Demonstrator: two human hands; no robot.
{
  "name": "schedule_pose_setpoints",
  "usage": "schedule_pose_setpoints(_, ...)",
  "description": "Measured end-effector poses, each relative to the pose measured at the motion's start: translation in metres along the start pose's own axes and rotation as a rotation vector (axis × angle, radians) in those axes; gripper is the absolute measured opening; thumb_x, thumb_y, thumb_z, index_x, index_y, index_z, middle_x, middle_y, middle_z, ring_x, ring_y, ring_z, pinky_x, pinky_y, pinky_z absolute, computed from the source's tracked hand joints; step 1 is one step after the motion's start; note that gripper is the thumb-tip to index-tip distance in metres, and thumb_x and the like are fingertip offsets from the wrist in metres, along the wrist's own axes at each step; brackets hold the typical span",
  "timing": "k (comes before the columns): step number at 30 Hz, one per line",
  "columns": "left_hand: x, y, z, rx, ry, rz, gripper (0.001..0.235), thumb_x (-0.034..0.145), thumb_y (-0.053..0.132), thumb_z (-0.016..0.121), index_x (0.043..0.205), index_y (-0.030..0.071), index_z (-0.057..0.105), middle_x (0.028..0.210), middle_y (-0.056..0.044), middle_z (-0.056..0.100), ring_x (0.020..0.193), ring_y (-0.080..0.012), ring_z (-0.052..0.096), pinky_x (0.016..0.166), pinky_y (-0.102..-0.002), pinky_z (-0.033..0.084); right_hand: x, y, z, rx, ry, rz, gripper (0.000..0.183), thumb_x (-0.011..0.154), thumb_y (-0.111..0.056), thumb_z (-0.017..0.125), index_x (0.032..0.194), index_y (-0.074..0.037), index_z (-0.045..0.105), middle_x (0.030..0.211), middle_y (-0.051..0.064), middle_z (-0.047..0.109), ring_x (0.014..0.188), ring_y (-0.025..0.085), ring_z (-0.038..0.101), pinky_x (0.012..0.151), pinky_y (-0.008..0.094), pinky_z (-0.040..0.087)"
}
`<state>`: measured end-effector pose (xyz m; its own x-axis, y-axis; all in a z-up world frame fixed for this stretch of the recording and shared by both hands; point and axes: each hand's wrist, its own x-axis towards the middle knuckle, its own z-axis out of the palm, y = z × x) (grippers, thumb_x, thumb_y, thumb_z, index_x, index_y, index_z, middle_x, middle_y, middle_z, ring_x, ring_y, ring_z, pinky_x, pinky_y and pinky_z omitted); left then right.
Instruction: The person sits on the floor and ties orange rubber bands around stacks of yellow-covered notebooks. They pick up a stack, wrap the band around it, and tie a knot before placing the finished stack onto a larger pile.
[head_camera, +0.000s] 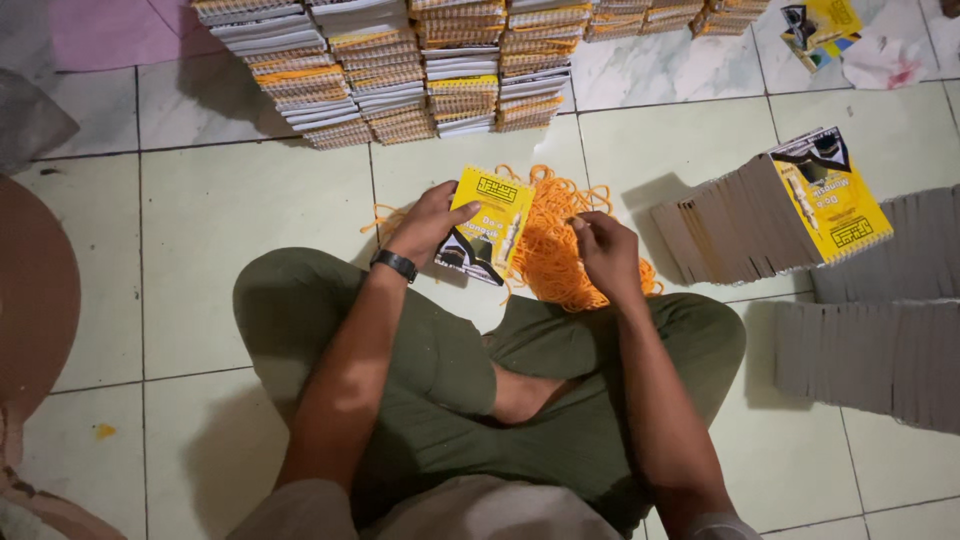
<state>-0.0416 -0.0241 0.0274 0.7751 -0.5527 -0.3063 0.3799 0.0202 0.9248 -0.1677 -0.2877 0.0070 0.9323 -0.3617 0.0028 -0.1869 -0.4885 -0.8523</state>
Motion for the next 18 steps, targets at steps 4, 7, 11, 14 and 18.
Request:
schedule_pose_setpoints(4, 0.008, -0.017, 0.003, -0.180, -0.032, -0.017, 0.028, 0.095, 0.011, 0.074, 0.119, 0.002, 0.063, 0.104, -0.008, 0.072, 0.094, -0.0173, 0.071, 0.087, -0.031, 0.058, -0.004, -0.027, -0.001, 0.168, 0.088, 0.033, 0.018, 0.108, -0.021, 0.065, 0.109, -0.011, 0.080, 0.052, 0.004, 0.053, 0.053, 0.008, 0.043, 0.054, 0.025, 0.037)
schedule_pose_setpoints(7, 0.011, -0.022, 0.004, -0.256, -0.099, -0.019, 0.030, 0.094, 0.009, 0.073, 0.122, 0.004, 0.065, 0.104, -0.010, 0.074, 0.093, -0.0187, 0.073, 0.089, -0.034, 0.058, -0.004, -0.018, 0.001, 0.366, 0.135, -0.026, 0.017, 0.105, -0.015, 0.066, 0.109, -0.002, 0.077, 0.049, 0.002, 0.044, 0.053, 0.007, 0.036, 0.053, 0.023, 0.031)
schedule_pose_setpoints(11, 0.021, -0.035, 0.003, -0.230, -0.176, -0.016, 0.035, 0.097, 0.009, 0.071, 0.130, 0.001, 0.063, 0.112, -0.013, 0.074, 0.097, -0.0208, 0.073, 0.095, -0.036, 0.056, -0.007, -0.027, 0.000, 0.517, 0.159, -0.052, 0.017, 0.103, -0.012, 0.065, 0.108, -0.001, 0.076, 0.048, -0.002, 0.040, 0.051, 0.002, 0.035, 0.052, 0.019, 0.028)
schedule_pose_setpoints(14, 0.017, -0.032, 0.006, -0.232, -0.187, -0.015, 0.038, 0.097, 0.008, 0.070, 0.134, 0.000, 0.061, 0.115, -0.014, 0.073, 0.100, -0.0218, 0.072, 0.099, -0.038, 0.055, -0.010, -0.036, -0.002, 0.572, 0.174, -0.055, 0.017, 0.102, -0.014, 0.066, 0.108, -0.001, 0.076, 0.048, -0.003, 0.039, 0.049, 0.001, 0.035, 0.051, 0.017, 0.027)
schedule_pose_setpoints(18, 0.012, -0.024, 0.007, -0.217, -0.191, -0.015, 0.039, 0.099, 0.010, 0.068, 0.135, 0.000, 0.060, 0.114, -0.015, 0.073, 0.099, -0.0227, 0.072, 0.101, -0.038, 0.052, -0.012, -0.039, -0.005, 0.596, 0.193, -0.078, 0.018, 0.102, -0.013, 0.066, 0.107, 0.001, 0.075, 0.045, -0.001, 0.036, 0.046, 0.002, 0.032, 0.048, 0.019, 0.026)
